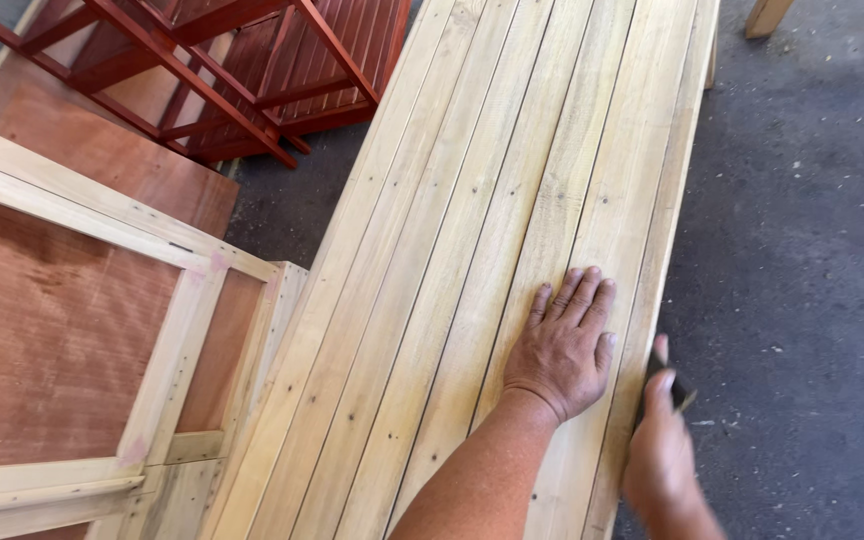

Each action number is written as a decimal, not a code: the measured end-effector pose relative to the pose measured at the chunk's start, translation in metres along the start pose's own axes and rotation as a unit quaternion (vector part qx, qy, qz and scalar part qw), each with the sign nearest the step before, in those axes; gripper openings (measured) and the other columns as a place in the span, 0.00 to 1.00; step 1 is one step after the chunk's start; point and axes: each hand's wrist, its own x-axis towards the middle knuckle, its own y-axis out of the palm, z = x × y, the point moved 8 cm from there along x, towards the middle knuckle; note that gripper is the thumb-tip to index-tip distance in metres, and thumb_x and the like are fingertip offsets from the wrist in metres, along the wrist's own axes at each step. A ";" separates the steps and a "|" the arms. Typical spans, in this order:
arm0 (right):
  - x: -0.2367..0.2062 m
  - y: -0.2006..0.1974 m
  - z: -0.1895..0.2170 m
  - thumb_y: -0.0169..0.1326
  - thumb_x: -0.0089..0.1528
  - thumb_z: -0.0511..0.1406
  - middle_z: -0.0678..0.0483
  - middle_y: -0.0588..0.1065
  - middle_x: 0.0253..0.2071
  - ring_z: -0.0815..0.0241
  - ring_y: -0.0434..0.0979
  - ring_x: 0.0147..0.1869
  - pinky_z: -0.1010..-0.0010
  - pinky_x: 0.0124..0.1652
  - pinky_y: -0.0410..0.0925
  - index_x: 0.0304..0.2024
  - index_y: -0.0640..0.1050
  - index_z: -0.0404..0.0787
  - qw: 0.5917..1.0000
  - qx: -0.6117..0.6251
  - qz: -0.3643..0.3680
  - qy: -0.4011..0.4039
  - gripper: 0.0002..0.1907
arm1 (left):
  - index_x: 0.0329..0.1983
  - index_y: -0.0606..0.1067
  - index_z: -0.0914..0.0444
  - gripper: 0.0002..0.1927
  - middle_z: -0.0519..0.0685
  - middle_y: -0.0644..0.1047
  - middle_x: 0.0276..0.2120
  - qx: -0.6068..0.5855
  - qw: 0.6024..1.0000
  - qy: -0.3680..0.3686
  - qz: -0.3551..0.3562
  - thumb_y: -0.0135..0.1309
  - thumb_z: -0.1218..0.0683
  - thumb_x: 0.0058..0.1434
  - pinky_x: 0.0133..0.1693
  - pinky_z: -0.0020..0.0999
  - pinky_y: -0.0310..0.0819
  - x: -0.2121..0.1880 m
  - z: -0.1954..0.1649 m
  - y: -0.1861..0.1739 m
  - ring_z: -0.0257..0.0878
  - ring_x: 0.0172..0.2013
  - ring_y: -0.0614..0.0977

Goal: The person sands a slatted wooden panel resting on a work surface, using a sanding block by hand. They rub the block along the planks and edges, repositioning the panel and working across different sections of the surface throughout the clip.

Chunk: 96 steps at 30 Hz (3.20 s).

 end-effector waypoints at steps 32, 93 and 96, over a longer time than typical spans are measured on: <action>-0.038 -0.027 -0.062 0.36 0.71 0.47 0.50 0.72 0.66 0.55 0.70 0.66 0.58 0.63 0.63 0.75 0.62 0.59 0.979 0.137 -0.055 0.142 0.29 | 0.77 0.53 0.55 0.32 0.47 0.52 0.77 0.028 0.999 -0.015 0.019 0.32 0.45 0.70 0.74 0.46 0.33 -0.001 -0.001 0.001 0.41 0.76 0.49; 0.067 0.003 0.040 0.49 0.62 0.32 0.30 0.48 0.77 0.29 0.51 0.78 0.50 0.67 0.56 0.72 0.61 0.38 0.817 -0.420 -0.038 -0.393 0.34 | 0.75 0.60 0.63 0.33 0.55 0.57 0.76 -0.112 0.992 -0.054 0.008 0.40 0.55 0.65 0.74 0.51 0.33 0.059 0.021 -0.004 0.47 0.77 0.53; 0.109 0.019 0.082 0.48 0.65 0.34 0.31 0.50 0.77 0.27 0.49 0.79 0.47 0.68 0.55 0.73 0.61 0.37 0.795 -0.447 -0.048 -0.408 0.33 | 0.76 0.60 0.62 0.33 0.55 0.57 0.77 -0.111 0.993 -0.044 0.005 0.40 0.55 0.65 0.74 0.51 0.33 0.065 0.023 0.000 0.48 0.77 0.52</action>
